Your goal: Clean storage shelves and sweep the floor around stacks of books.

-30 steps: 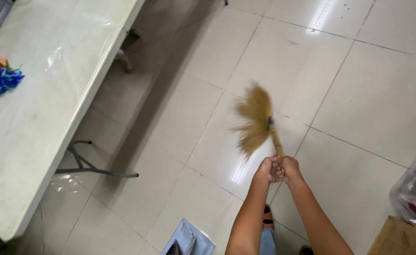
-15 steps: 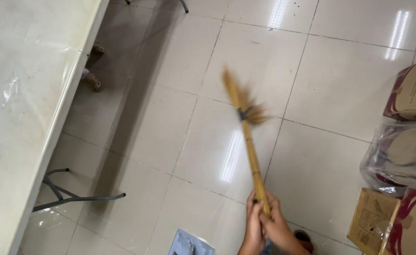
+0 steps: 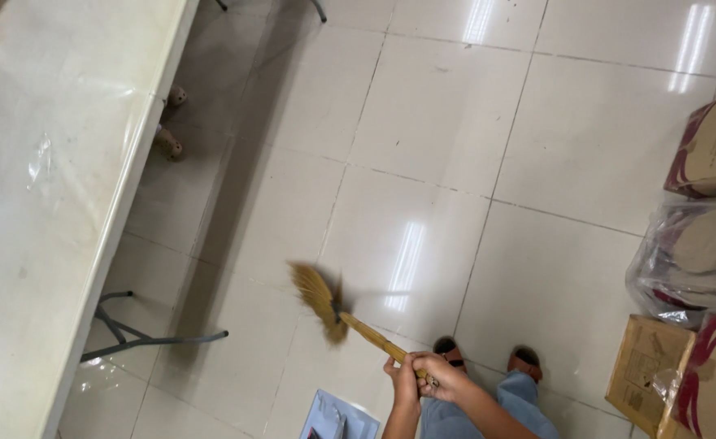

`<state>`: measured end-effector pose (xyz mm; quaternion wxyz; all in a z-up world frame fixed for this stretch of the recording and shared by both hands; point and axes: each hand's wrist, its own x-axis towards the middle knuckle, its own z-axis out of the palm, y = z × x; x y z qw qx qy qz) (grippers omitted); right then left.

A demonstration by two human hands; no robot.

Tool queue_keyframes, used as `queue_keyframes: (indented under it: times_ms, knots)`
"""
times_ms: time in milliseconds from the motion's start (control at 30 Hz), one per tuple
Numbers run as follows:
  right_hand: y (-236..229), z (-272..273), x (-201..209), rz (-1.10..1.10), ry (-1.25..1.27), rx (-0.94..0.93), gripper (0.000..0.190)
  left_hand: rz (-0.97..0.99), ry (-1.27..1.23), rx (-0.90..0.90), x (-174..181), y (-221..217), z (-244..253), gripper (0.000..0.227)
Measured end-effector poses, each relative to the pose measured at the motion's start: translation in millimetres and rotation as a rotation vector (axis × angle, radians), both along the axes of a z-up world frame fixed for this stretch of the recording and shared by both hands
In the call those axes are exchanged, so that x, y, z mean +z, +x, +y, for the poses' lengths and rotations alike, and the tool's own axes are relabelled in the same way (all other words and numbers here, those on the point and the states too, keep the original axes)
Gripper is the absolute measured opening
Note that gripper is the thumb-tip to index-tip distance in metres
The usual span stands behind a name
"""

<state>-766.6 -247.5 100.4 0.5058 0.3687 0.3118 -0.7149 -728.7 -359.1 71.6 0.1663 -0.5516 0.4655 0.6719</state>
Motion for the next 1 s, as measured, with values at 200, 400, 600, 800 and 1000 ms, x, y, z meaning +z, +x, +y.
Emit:
queue_keyframes:
  times_ms: [200,400,600,800,1000]
  knots:
    - [-16,61,-75,-0.022,0.097,-0.106,0.019,-0.014,0.098,-0.139,-84,-32,64,0.068]
    - [-93,159,-47,-0.012,0.246,-0.062,0.026,-0.017,0.177,-0.240,-75,-109,162,0.062]
    - [-170,275,-58,0.026,0.291,-0.072,0.026,-0.012,0.319,-0.294,-100,-198,283,0.060]
    - [-257,392,-26,0.109,0.401,-0.163,0.020,0.051,0.370,-0.443,-75,-298,401,0.058]
    - [-340,522,-28,0.142,0.678,-0.221,0.017,0.126,0.502,-0.527,-89,-397,552,0.027]
